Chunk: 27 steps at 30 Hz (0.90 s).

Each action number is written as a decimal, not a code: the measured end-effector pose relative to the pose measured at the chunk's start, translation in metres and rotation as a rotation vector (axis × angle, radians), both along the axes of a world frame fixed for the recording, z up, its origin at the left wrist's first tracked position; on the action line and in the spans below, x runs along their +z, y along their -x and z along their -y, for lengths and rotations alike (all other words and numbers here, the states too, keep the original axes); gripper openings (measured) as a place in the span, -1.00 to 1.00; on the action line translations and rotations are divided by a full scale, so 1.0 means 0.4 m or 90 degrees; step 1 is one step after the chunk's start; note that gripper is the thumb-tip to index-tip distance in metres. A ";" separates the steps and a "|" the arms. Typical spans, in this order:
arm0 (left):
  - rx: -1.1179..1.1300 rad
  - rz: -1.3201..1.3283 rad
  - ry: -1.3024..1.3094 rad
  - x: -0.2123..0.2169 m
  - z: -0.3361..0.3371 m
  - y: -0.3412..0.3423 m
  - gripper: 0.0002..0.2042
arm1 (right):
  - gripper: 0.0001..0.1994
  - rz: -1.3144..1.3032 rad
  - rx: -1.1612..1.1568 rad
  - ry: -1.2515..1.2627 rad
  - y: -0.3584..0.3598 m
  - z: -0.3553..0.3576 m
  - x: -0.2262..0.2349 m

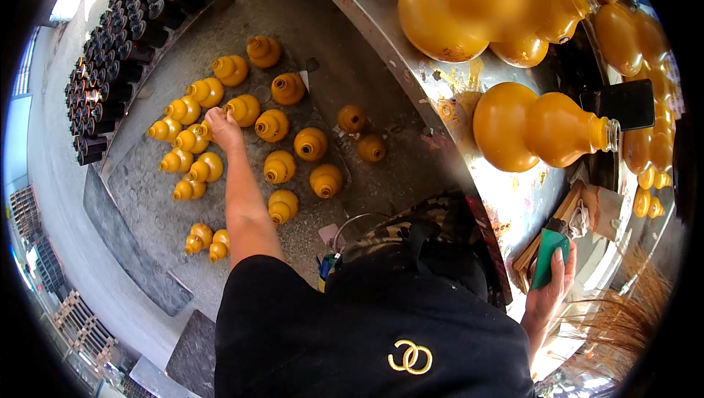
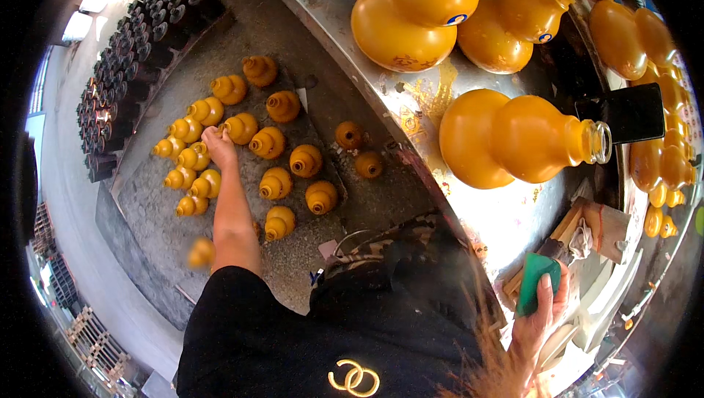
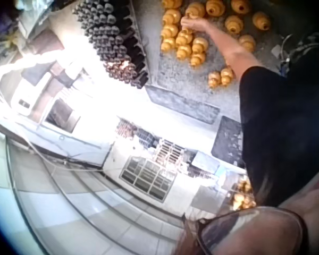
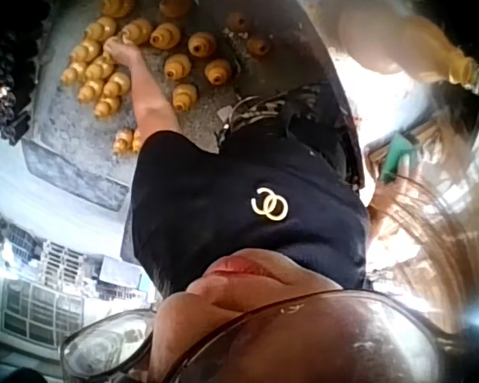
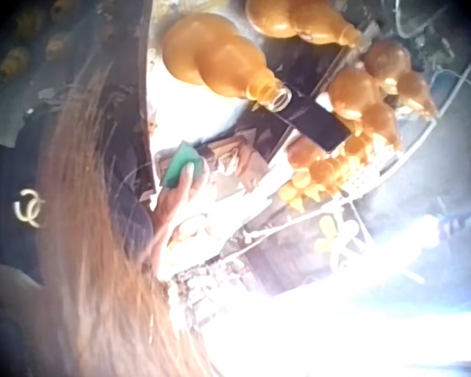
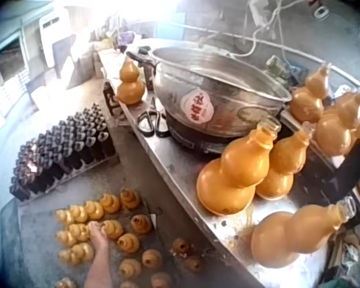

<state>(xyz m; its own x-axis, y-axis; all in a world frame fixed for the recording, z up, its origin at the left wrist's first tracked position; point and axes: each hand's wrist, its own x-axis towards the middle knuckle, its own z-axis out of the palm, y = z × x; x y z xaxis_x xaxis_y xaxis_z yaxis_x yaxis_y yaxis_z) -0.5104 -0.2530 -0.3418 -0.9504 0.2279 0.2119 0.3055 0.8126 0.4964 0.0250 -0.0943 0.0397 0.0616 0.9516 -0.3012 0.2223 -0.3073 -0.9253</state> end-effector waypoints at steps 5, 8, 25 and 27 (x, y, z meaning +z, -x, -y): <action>-0.073 0.046 0.105 -0.086 0.054 0.043 -0.85 | -0.74 -0.014 -0.020 0.010 0.011 0.014 0.020; -0.127 0.047 0.124 -0.091 0.072 0.056 -0.83 | -0.75 -0.029 -0.022 0.022 0.000 0.025 0.023; -0.393 -0.162 -0.773 0.967 -0.035 -0.177 -0.72 | -0.80 -0.393 0.003 0.046 -0.085 0.016 -0.004; -0.374 -0.277 -0.754 1.074 -0.106 -0.207 -0.69 | -0.80 -0.404 -0.002 0.027 -0.118 0.028 0.008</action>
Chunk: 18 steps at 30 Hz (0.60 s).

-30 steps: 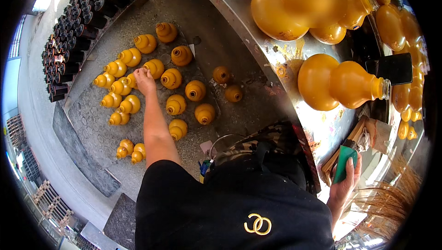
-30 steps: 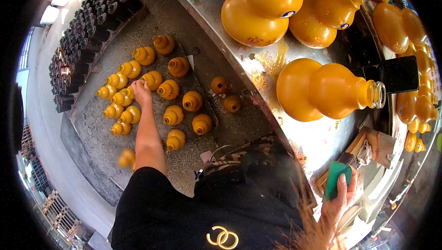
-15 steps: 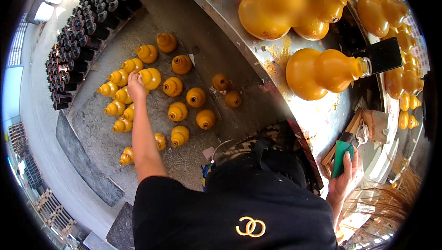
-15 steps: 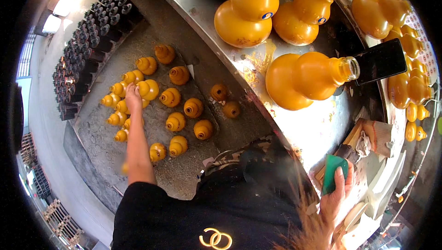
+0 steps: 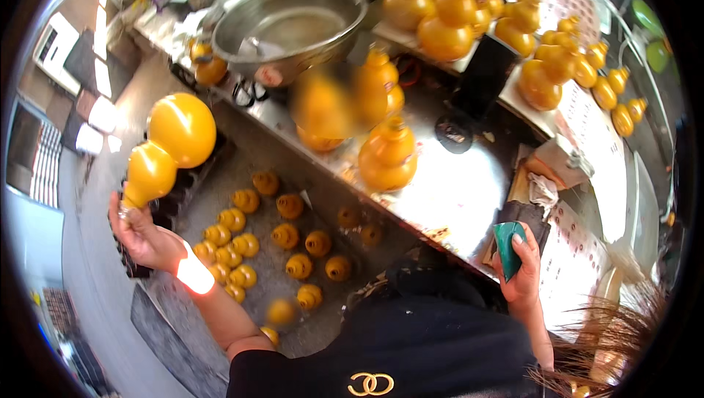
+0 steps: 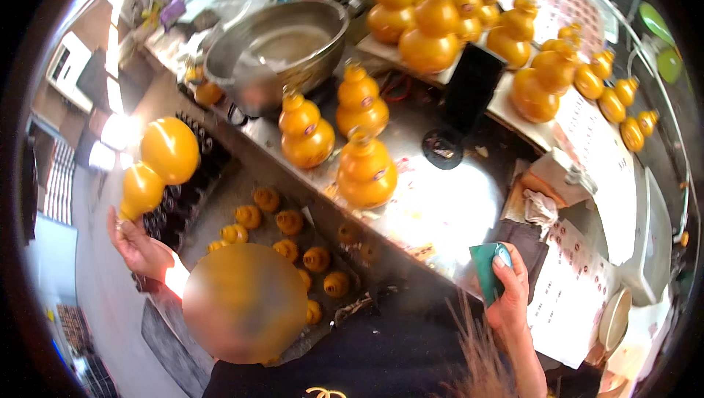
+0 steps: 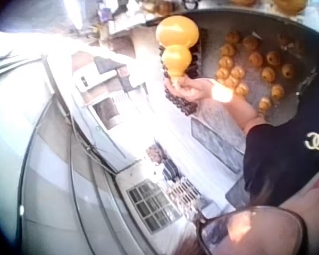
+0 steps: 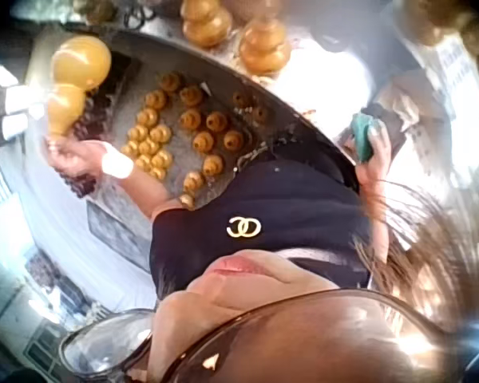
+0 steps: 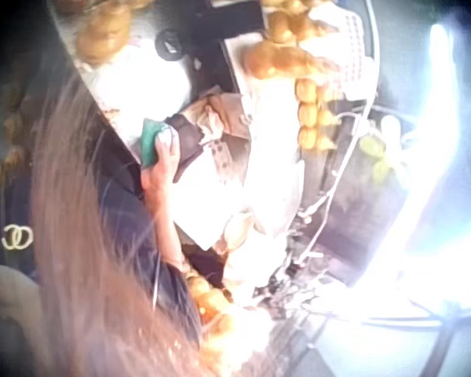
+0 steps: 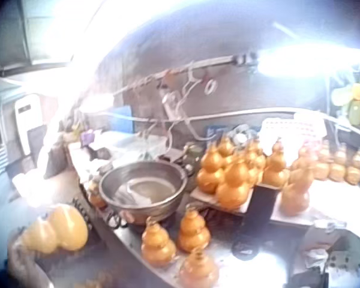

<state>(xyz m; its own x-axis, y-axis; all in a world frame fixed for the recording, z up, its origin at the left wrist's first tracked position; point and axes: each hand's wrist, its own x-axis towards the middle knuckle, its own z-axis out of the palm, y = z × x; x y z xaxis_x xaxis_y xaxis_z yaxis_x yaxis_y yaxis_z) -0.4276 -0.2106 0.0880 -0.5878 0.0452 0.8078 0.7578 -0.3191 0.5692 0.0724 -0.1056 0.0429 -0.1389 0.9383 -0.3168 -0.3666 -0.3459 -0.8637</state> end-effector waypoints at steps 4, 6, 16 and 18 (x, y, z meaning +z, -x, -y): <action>0.006 -0.100 0.004 0.148 -0.208 0.020 -0.82 | -0.80 -0.013 -0.114 0.012 -0.075 0.035 -0.015; 0.033 -0.339 0.165 0.241 -0.336 -0.032 -0.88 | -0.79 -0.017 -0.142 0.018 -0.108 0.052 -0.017; -0.033 -0.718 0.494 0.190 -0.775 -0.027 -0.86 | -0.81 -0.086 -0.290 -0.015 -0.261 0.111 -0.038; -0.036 -0.770 0.566 0.174 -0.795 -0.015 -0.86 | -0.82 -0.082 -0.311 -0.010 -0.277 0.112 -0.040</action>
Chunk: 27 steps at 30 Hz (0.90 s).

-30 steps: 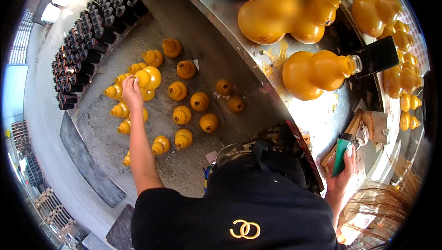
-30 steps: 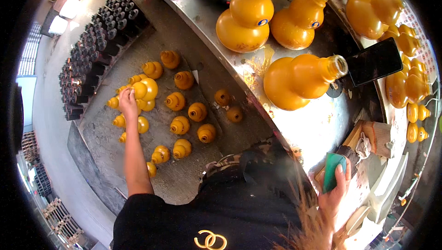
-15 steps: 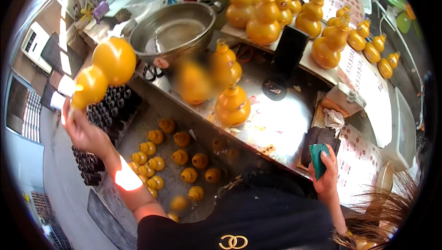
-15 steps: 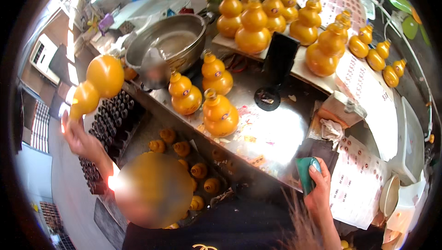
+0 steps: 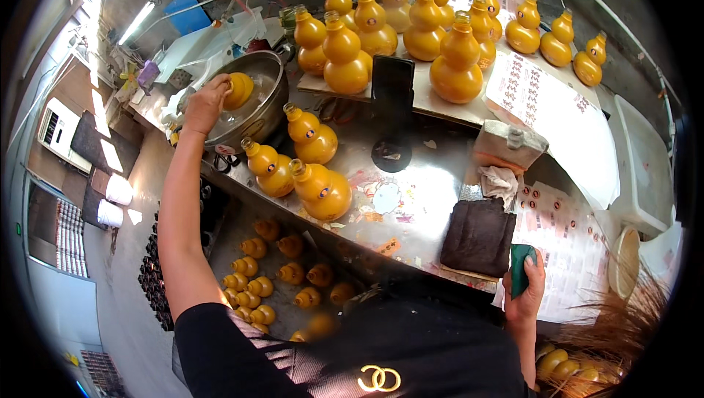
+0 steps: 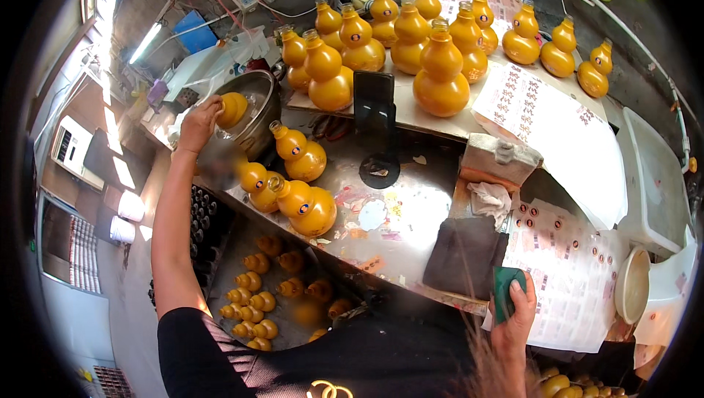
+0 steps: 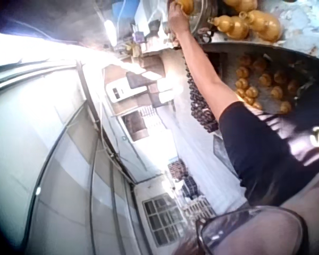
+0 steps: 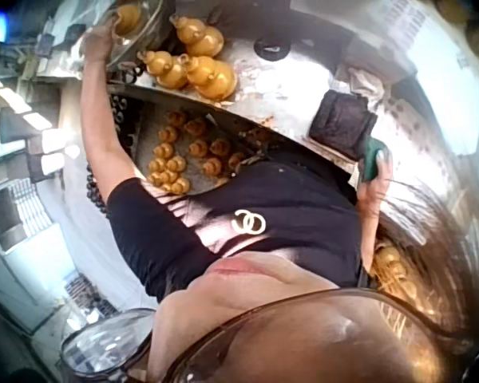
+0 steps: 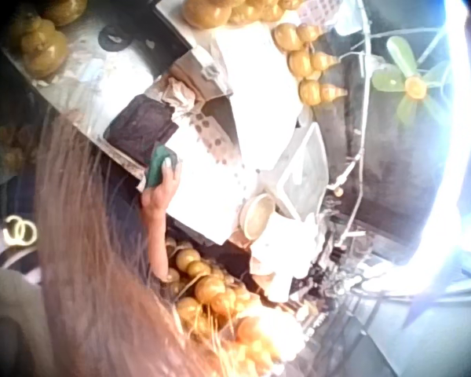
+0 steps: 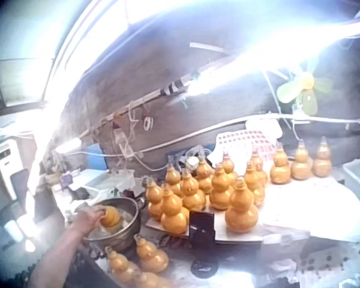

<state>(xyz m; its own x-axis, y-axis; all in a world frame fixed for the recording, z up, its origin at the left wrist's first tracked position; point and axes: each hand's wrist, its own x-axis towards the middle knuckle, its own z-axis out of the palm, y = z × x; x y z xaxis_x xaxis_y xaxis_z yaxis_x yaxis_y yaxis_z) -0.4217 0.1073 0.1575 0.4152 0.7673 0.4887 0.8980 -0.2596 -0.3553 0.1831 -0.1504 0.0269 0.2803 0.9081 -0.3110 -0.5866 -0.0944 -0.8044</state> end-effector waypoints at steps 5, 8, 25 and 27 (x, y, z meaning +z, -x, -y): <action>0.005 -0.134 0.103 -0.027 -0.028 0.022 -0.86 | -0.80 -0.019 -0.004 0.003 -0.021 -0.010 -0.024; 0.008 -0.100 0.204 -0.030 -0.030 0.027 -0.79 | -0.80 -0.017 0.010 0.001 -0.021 -0.025 -0.025; 0.076 0.026 0.116 -0.021 -0.115 0.053 -0.76 | -0.74 0.005 -0.021 0.005 -0.020 -0.025 -0.046; 0.078 0.046 0.004 -0.085 -0.095 0.293 -0.69 | -0.71 -0.037 0.024 -0.007 -0.010 -0.042 -0.036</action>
<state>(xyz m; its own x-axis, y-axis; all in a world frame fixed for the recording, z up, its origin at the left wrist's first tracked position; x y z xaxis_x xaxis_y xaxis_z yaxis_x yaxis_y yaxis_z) -0.5387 0.1452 0.1234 0.2825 0.8133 0.5087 0.9463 -0.1493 -0.2868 0.1872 -0.1334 0.0125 0.2271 0.9212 -0.3159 -0.6284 -0.1092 -0.7702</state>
